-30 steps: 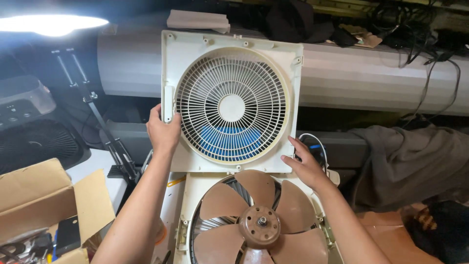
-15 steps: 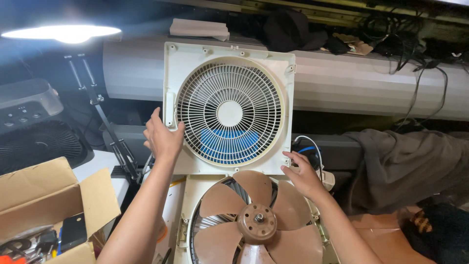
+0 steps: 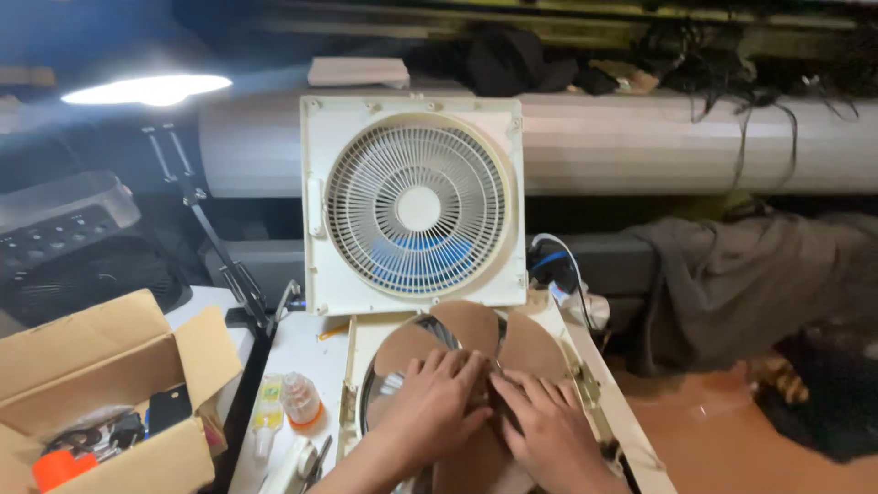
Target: Disassembling a box fan, removing the front grille, and repairing internal wiring using a screwdriver.
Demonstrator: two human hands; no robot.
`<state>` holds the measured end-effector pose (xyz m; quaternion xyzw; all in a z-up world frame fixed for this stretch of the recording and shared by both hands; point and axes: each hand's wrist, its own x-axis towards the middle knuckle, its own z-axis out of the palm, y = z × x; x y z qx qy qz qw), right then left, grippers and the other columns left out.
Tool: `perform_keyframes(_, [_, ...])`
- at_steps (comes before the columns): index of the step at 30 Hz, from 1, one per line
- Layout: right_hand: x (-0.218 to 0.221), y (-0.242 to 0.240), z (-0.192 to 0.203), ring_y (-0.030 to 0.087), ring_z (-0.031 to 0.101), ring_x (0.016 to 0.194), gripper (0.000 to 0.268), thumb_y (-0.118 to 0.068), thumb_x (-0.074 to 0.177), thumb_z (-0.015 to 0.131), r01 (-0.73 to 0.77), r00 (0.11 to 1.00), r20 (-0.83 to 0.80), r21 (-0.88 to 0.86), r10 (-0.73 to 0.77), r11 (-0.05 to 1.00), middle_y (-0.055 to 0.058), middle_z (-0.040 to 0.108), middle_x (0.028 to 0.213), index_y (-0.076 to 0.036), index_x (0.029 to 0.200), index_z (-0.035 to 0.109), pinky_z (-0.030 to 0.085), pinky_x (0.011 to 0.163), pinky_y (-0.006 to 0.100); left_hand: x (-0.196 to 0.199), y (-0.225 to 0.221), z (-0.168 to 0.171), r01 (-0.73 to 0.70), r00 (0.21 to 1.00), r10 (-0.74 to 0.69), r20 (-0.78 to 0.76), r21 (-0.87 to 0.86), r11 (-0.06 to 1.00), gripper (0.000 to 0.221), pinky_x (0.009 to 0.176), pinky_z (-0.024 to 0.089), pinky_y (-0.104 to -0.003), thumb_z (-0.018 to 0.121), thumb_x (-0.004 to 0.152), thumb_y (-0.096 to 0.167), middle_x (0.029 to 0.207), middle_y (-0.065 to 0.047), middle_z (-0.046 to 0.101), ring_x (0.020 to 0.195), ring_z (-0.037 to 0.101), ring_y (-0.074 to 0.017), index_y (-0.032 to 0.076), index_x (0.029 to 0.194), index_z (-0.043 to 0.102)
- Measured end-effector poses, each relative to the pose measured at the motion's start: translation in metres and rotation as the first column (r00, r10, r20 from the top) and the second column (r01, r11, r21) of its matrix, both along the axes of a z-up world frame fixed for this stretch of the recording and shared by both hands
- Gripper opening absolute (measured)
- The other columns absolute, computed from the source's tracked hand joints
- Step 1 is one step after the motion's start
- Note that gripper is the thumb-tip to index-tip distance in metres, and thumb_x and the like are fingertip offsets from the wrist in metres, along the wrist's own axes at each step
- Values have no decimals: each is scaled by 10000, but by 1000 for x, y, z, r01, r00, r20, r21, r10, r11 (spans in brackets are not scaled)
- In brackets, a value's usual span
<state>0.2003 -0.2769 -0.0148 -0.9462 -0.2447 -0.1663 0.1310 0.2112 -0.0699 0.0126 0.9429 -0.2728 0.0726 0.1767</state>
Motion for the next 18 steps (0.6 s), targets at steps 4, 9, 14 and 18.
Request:
perform_keyframes(4, [-22,0,7,239,594,1180,479,-338,880,697,46,996,-77,159,-34,986,-5,701,1288,-207,1340,667,394,1018,424,-12,2,-34,-58,992,67,110,-83,995,809,964,443,-543,727,886,419,1507,-122,483,1347,441,-350,137,1558,375])
perform_keyframes(9, [-18,-6,-5,249,608,1098,439,-315,862,705,40,998,-47,276,-28,960,-4,734,1208,-241,1293,672,385,987,399,-3,8,-60,10,986,27,163,-221,975,765,1088,401,-477,733,883,383,1491,-124,521,1321,490,-350,131,1535,421])
perform_keyframes(14, [-28,-2,3,237,557,1171,440,-336,910,636,117,984,-163,262,-76,958,-13,699,1277,-265,1345,629,321,1051,416,-6,4,-54,-63,989,96,109,-274,960,684,1051,458,-454,718,877,391,1462,-49,571,1308,530,-298,192,1493,495])
perform_keyframes(18, [-32,-1,8,217,558,1165,434,-292,900,623,110,984,-166,283,-65,953,-32,700,1256,-269,1334,632,338,1027,390,-10,3,-50,-110,988,134,71,-276,955,654,1017,482,-459,700,889,406,1483,7,548,1325,518,-255,227,1485,498])
